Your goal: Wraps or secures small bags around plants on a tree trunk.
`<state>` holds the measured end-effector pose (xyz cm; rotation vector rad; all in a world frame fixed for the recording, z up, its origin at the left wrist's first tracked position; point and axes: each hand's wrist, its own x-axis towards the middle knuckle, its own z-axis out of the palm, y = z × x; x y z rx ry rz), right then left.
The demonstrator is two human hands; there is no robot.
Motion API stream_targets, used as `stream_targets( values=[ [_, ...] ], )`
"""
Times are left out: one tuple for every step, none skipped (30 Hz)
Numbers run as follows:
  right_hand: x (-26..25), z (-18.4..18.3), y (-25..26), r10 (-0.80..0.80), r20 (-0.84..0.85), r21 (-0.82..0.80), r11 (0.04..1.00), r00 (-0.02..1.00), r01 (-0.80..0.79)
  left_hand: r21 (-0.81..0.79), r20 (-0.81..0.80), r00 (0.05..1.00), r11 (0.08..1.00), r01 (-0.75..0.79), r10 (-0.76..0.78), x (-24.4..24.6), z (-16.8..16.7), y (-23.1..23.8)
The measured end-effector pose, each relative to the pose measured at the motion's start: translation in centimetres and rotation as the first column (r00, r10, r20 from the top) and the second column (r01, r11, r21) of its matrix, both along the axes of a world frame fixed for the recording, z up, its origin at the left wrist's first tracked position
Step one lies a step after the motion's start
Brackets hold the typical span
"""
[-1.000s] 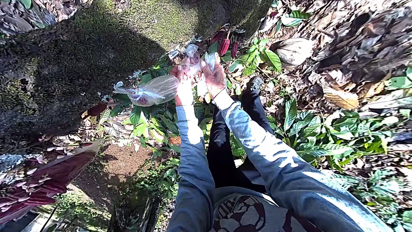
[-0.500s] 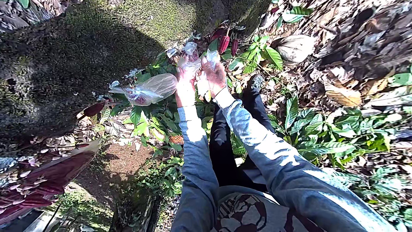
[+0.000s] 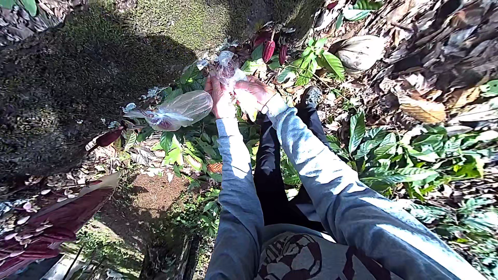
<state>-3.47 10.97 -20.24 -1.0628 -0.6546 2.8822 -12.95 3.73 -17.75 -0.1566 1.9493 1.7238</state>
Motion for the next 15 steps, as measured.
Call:
stream_targets(
  values=[
    [0.2, 0.0, 0.1, -0.002, -0.002, -0.011, 1.000, 1.000, 0.002, -0.019, -0.033, 0.999, 1.000, 0.006, -0.006, 0.0, -0.1, 0.2],
    [0.3, -0.1, 0.1, -0.017, -0.004, -0.028, 0.999, 1.000, 0.017, -0.040, -0.056, 0.998, 0.999, 0.016, -0.018, 0.1, -0.1, 0.4],
    [0.4, -0.4, 0.2, -0.035, -0.001, -0.046, 0.998, 0.999, 0.035, -0.052, -0.064, 0.998, 0.998, 0.023, -0.027, 0.2, -0.2, 0.5],
    [0.4, -0.6, 0.2, -0.048, 0.010, -0.048, 0.998, 0.999, 0.048, -0.048, -0.066, 0.997, 0.998, 0.029, -0.032, 0.2, -0.3, 0.5],
    [0.4, -0.7, 0.3, -0.059, 0.026, -0.026, 0.998, 0.998, 0.060, -0.045, -0.067, 0.997, 0.998, 0.036, -0.039, 0.4, -0.2, 0.5],
    [0.3, -0.6, 0.2, -0.074, 0.052, -0.010, 0.997, 0.996, 0.075, -0.034, -0.063, 0.997, 0.998, 0.044, -0.046, 0.5, -0.2, 0.4],
    [0.2, -0.7, 0.2, -0.092, 0.074, -0.006, 0.996, 0.993, 0.093, -0.030, -0.058, 0.998, 0.999, 0.037, -0.039, 0.7, -0.1, 0.3],
    [0.1, -0.9, 0.1, -0.117, 0.078, -0.011, 0.993, 0.990, 0.119, -0.034, -0.042, 0.999, 0.999, 0.032, -0.034, 0.7, -0.1, 0.2],
    [0.1, -0.9, 0.2, -0.137, 0.072, -0.020, 0.990, 0.988, 0.138, -0.035, -0.012, 1.000, 0.999, 0.026, -0.027, 0.7, -0.1, -0.1],
    [0.2, -0.9, 0.3, -0.148, 0.055, -0.030, 0.988, 0.988, 0.149, -0.021, 0.022, 1.000, 1.000, 0.016, -0.016, 0.7, 0.0, -0.4],
    [0.3, -0.9, 0.4, -0.152, 0.030, -0.042, 0.987, 0.988, 0.153, 0.009, 0.058, 0.998, 1.000, -0.004, 0.003, 0.8, 0.0, -0.6],
    [0.4, -1.0, 0.4, -0.158, 0.008, -0.060, 0.985, 0.987, 0.159, 0.048, 0.093, 0.996, 0.999, -0.020, 0.015, 0.9, 0.2, -0.8],
    [0.5, -0.9, 0.4, -0.173, 0.004, -0.083, 0.981, 0.985, 0.173, 0.101, 0.139, 0.990, 0.995, -0.027, 0.013, 1.0, 0.3, -1.0],
    [0.5, -0.7, 0.4, -0.195, 0.013, -0.108, 0.975, 0.981, 0.196, 0.165, 0.182, 0.983, 0.986, -0.018, -0.012, 1.0, 0.2, -1.3],
    [0.5, -0.4, 0.5, -0.211, 0.017, -0.132, 0.969, 0.977, 0.211, 0.219, 0.217, 0.975, 0.976, -0.003, -0.046, 1.0, 0.0, -1.6]
  ],
)
